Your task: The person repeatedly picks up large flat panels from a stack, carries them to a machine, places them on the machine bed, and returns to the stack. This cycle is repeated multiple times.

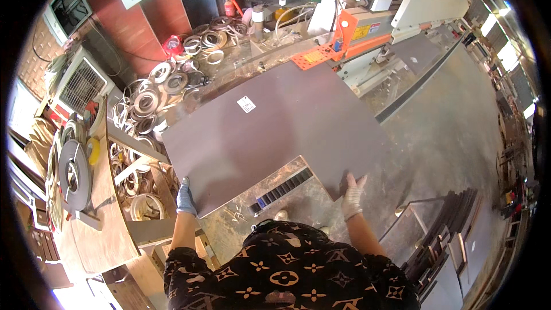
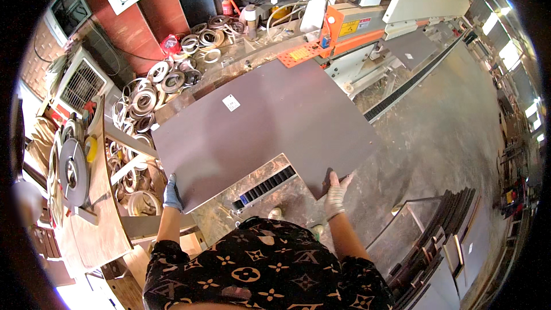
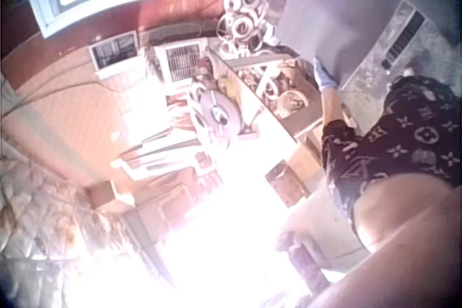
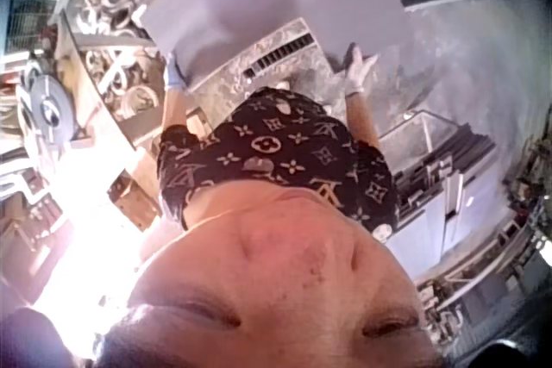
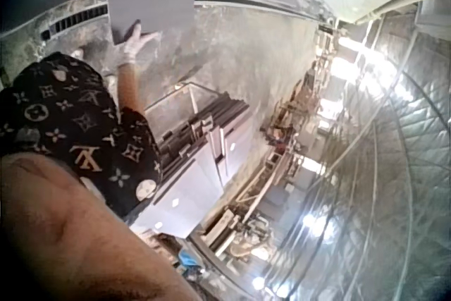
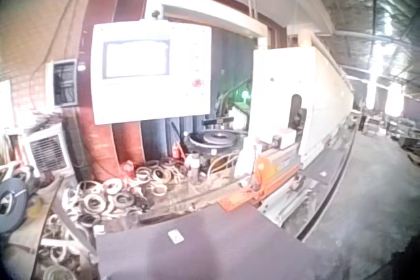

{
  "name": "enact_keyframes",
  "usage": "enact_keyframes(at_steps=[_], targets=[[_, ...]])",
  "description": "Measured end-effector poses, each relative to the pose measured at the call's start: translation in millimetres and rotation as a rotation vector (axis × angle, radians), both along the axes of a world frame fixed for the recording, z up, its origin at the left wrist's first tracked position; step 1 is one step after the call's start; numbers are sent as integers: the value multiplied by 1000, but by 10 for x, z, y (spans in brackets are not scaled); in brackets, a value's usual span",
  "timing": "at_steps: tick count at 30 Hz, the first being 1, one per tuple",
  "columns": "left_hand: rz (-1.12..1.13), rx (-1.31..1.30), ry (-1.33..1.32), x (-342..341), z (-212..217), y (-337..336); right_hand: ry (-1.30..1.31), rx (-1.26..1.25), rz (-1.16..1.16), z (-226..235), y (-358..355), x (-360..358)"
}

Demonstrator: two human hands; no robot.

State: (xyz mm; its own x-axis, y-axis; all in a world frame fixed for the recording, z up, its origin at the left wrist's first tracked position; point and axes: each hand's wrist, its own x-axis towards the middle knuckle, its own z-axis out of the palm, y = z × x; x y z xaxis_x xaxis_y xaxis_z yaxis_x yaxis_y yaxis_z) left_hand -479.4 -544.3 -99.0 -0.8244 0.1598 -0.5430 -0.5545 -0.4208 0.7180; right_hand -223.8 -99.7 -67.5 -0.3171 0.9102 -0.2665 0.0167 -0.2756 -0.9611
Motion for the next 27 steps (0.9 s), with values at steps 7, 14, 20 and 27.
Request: enact_keyframes(at_steps=[7,14,20,27], targets=[[22,-42,-141,-47,96,54,192,-252,-208,98,-127,-196],[-16,1,-202,-2,236,622,57,-325,-335,-383,619,-182],[-78,83,-198,-97,190,1291,96,-307,-420,105,1196,-367],[-264,146,-96,-171,92,1949,254,-353,-208,-327,1480,302]])
